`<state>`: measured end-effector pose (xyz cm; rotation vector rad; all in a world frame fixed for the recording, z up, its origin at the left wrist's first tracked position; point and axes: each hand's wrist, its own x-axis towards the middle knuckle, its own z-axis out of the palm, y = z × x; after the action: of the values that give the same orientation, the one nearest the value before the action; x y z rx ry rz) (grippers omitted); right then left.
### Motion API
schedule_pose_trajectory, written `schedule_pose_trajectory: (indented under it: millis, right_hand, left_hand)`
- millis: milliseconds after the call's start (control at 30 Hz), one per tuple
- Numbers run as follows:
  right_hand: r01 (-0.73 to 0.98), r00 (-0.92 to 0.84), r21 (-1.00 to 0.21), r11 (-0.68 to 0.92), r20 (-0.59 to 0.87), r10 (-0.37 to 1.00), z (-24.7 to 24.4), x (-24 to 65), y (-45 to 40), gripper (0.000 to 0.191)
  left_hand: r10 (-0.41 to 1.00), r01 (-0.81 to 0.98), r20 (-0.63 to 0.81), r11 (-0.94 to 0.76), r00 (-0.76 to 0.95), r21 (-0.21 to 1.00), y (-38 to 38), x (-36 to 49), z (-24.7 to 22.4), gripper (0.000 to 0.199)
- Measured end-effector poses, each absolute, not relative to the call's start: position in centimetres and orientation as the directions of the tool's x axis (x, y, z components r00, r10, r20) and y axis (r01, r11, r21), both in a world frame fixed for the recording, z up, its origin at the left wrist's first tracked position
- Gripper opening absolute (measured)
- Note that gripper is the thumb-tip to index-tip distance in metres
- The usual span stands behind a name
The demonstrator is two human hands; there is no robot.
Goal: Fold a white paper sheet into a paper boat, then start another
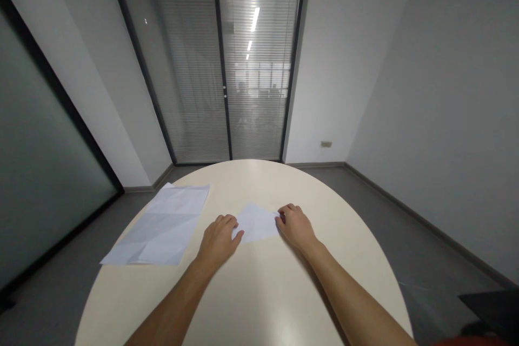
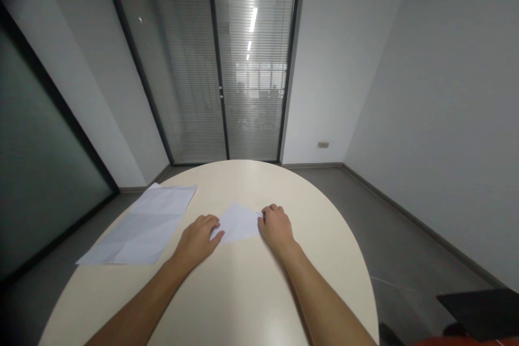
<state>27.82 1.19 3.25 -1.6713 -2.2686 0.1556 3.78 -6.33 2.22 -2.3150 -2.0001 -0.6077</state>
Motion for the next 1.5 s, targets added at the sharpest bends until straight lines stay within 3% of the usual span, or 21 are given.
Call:
schedule_pose_trajectory:
  millis: [567,833,1067,1333,1500]
  right_hand:
    - [0.831,-0.370,-0.361,0.424,0.210,0.905,3.3,27.8,1.4,0.028]
    - [0.798,-0.386,-0.417,0.435,0.199,0.901,3.3,27.5,1.3,0.038]
    - [0.846,-0.382,-0.329,0.419,0.173,0.908,4.1,27.5,0.8,0.030]
    - [0.881,-0.453,-0.123,0.457,0.058,0.890,5.5,27.4,-0.1,0.025]
    - [0.803,-0.576,-0.160,0.574,0.040,0.817,6.6,28.1,-0.7,0.031]
  left_hand:
    - [0.931,0.933,0.327,-0.251,0.160,0.258,-6.0,3.5,1.7,0.015]
    - [0.919,0.921,0.330,-0.305,0.217,0.244,-6.0,3.4,1.6,0.023]
    - [0.908,0.896,0.324,-0.357,0.267,0.263,-6.8,3.1,2.3,0.031]
    - [0.904,0.888,0.317,-0.374,0.286,0.266,-6.7,3.0,2.5,0.034]
    - [0.911,0.888,0.304,-0.364,0.277,0.281,-6.7,3.1,2.5,0.031]
